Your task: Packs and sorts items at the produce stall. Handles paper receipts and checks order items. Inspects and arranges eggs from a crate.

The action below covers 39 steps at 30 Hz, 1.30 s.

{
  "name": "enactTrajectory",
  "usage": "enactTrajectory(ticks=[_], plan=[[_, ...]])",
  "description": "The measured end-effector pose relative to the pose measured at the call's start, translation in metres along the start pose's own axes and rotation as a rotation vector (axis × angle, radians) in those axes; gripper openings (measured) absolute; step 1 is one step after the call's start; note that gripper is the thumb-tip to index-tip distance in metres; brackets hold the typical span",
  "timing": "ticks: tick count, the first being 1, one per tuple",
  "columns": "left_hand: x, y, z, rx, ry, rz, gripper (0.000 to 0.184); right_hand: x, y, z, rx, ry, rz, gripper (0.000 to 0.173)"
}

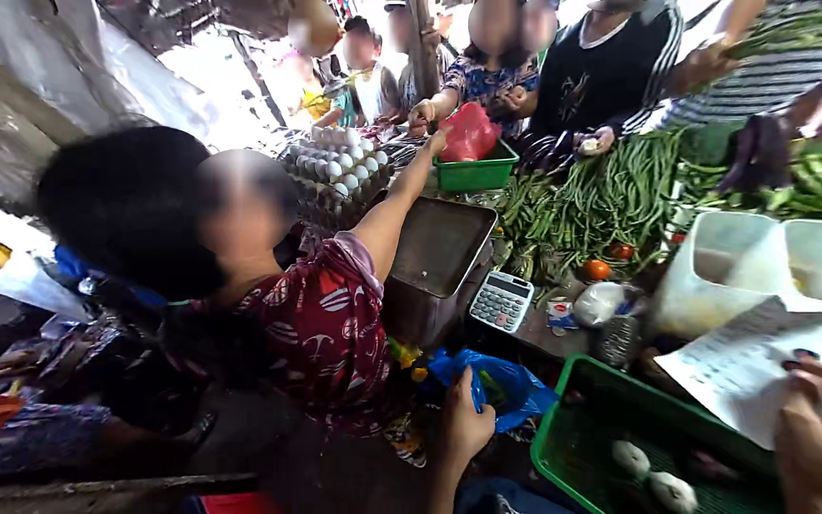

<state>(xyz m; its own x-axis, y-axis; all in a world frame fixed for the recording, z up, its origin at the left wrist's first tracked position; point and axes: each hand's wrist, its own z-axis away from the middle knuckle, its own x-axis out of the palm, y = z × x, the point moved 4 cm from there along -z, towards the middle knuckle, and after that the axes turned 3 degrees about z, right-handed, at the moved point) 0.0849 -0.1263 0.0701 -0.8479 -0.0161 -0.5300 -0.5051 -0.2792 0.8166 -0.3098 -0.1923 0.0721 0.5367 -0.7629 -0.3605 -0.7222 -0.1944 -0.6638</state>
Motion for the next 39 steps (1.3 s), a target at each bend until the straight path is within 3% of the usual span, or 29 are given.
enactTrajectory(ticks=[3, 5, 7, 9, 11, 16, 19, 22, 27, 35, 39], plan=[[0.0, 0.019, 0.008, -0.014, -0.022, -0.159, 0.07, 0.005, 0.005, -0.005, 0.107, -0.156, 0.021, 0.032], [-0.006, 0.064, 0.022, -0.363, -0.174, -0.39, 0.068, 0.008, 0.008, -0.007, 0.157, -0.196, -0.033, 0.043], [-0.018, 0.021, 0.013, 0.1, 0.106, -0.133, 0.061, 0.008, 0.011, -0.008, 0.14, -0.205, -0.051, 0.051], [-0.046, 0.012, 0.01, 0.315, 0.341, -0.022, 0.036, 0.004, 0.013, -0.009, 0.111, -0.222, -0.034, 0.059], [-0.084, 0.029, 0.013, 0.458, 0.52, -0.031, 0.017, -0.001, 0.013, -0.011, 0.105, -0.236, -0.047, 0.065], [-0.157, 0.064, -0.006, 0.45, 0.579, 0.055, 0.048, -0.007, 0.019, -0.012, 0.139, -0.245, -0.107, 0.071], [-0.166, 0.068, -0.006, 0.398, 0.633, 0.088, 0.047, -0.006, 0.002, -0.014, 0.128, -0.265, -0.142, 0.072], [-0.13, 0.075, 0.009, 0.491, 0.522, 0.073, 0.046, -0.009, -0.024, -0.01, 0.181, -0.246, -0.169, 0.073], [-0.065, 0.077, 0.032, 0.54, 0.291, -0.01, 0.042, -0.009, 0.001, -0.01, 0.277, -0.172, -0.069, 0.066], [-0.031, 0.052, 0.048, 0.338, 0.045, 0.154, 0.053, -0.007, 0.014, -0.009, 0.408, -0.132, -0.206, 0.052], [-0.025, 0.047, 0.054, 0.345, -0.014, 0.196, 0.05, -0.008, 0.011, -0.01, 0.411, -0.115, -0.168, 0.052]])
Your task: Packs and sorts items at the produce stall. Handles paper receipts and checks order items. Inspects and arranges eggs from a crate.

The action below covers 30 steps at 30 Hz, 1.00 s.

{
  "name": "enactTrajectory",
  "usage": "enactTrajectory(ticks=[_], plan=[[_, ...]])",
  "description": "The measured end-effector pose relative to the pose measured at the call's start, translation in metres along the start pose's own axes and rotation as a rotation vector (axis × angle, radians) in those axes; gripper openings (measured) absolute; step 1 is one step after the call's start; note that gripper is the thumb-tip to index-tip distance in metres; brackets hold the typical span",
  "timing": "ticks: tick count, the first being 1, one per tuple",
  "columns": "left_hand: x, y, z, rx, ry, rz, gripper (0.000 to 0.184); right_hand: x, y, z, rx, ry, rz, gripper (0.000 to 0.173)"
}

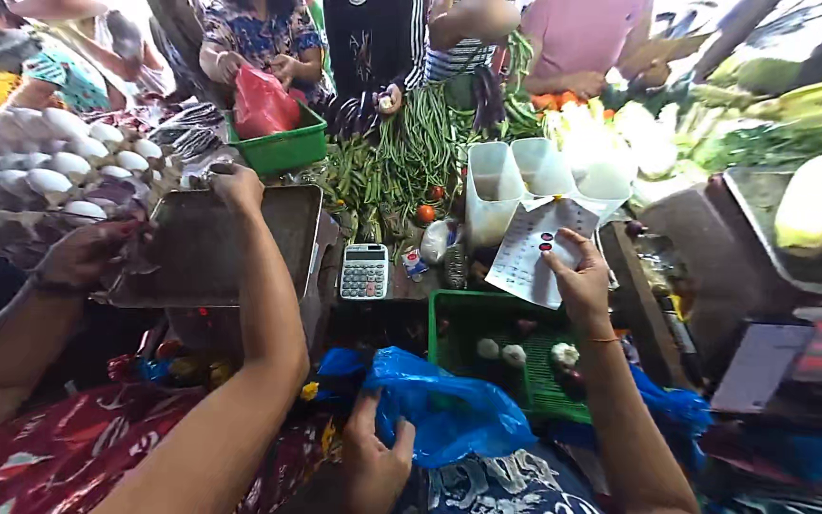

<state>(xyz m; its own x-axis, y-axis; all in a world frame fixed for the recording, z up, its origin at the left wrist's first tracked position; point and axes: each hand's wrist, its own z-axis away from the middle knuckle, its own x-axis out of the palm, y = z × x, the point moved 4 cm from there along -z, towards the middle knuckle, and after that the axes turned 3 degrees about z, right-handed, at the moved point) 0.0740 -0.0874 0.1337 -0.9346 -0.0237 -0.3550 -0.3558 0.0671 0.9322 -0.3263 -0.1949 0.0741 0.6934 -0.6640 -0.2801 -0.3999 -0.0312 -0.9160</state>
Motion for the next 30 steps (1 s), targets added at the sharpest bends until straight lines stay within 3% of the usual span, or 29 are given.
enactTrajectory(ticks=[5, 19, 24, 30], plan=[[0.001, -0.006, 0.008, -0.045, 0.006, -0.042, 0.04, 0.0, -0.006, 0.003, -0.024, -0.006, 0.055, 0.051], [0.002, 0.0, 0.011, -0.046, -0.037, -0.152, 0.047, -0.006, -0.008, 0.0, -0.058, -0.028, 0.143, 0.051], [0.009, -0.009, 0.009, 0.105, -0.042, -0.11, 0.026, -0.009, -0.007, -0.001, -0.039, -0.035, 0.142, 0.051], [0.012, -0.004, 0.013, 0.045, -0.06, -0.187, 0.044, -0.009, -0.005, -0.001, -0.023, -0.031, 0.152, 0.052]])
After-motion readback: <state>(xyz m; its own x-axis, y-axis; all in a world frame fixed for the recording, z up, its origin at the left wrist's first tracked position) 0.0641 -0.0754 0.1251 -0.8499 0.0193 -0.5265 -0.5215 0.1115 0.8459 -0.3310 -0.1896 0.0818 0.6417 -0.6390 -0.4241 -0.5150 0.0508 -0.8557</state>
